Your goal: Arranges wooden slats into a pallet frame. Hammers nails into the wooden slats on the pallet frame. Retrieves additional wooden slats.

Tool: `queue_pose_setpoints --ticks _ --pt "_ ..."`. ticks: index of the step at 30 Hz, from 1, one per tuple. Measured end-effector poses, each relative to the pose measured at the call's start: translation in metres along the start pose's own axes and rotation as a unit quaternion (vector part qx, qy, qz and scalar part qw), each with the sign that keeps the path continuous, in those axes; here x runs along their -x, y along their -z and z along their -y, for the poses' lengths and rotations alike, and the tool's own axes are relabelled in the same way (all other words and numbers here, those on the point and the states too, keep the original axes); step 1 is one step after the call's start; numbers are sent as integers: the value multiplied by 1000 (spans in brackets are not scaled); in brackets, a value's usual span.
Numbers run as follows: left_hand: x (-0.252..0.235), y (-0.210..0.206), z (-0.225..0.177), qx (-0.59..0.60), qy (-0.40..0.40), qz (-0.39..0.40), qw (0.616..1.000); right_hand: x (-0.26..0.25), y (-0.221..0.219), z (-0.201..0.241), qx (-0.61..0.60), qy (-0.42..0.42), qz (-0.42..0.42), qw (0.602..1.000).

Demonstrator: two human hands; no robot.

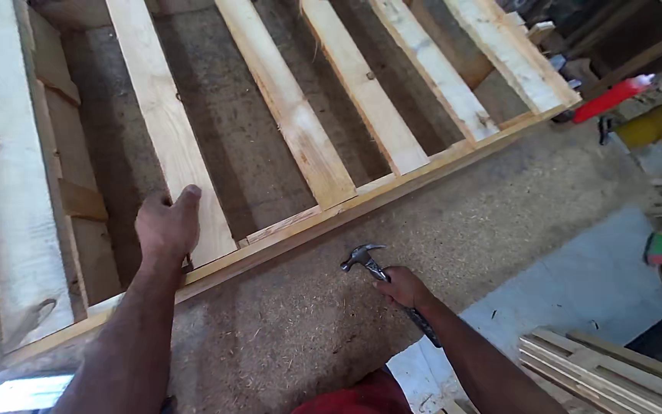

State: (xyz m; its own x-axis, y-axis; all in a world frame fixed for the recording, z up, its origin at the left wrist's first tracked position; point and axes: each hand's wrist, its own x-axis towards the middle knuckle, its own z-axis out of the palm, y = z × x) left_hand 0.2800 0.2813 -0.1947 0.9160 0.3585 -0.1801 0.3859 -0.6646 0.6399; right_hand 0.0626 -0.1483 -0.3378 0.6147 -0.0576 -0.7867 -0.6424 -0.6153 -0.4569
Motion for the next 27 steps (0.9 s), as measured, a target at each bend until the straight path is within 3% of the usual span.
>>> queue_pose_setpoints --ticks 3,4,6,8,10,13,15,18,27 --pt "22 7 -9 -66 -153 -101 981 -2 1 -4 -8 12 5 1000" --pt "33 5 -21 -67 -200 -103 972 -3 3 -3 -7 12 9 1000" --pt "61 -10 -57 -36 -230 -11 973 -3 3 -4 -16 12 14 1000" --pt "74 -45 -94 32 -205 116 971 -5 2 -6 -15 18 17 1000" --pt "65 -90 -118 128 -116 229 958 -6 3 -6 -9 24 19 999" --pt "46 -135 -133 287 32 320 902 -5 6 -6 -5 16 31 999" --pt "45 -140 -135 369 57 314 873 -5 7 -5 -3 9 37 999" --pt "51 -132 -135 410 25 238 880 -6 8 -5 6 5 46 999" --pt "46 -137 -126 327 53 222 917 -7 9 -8 24 20 56 998"
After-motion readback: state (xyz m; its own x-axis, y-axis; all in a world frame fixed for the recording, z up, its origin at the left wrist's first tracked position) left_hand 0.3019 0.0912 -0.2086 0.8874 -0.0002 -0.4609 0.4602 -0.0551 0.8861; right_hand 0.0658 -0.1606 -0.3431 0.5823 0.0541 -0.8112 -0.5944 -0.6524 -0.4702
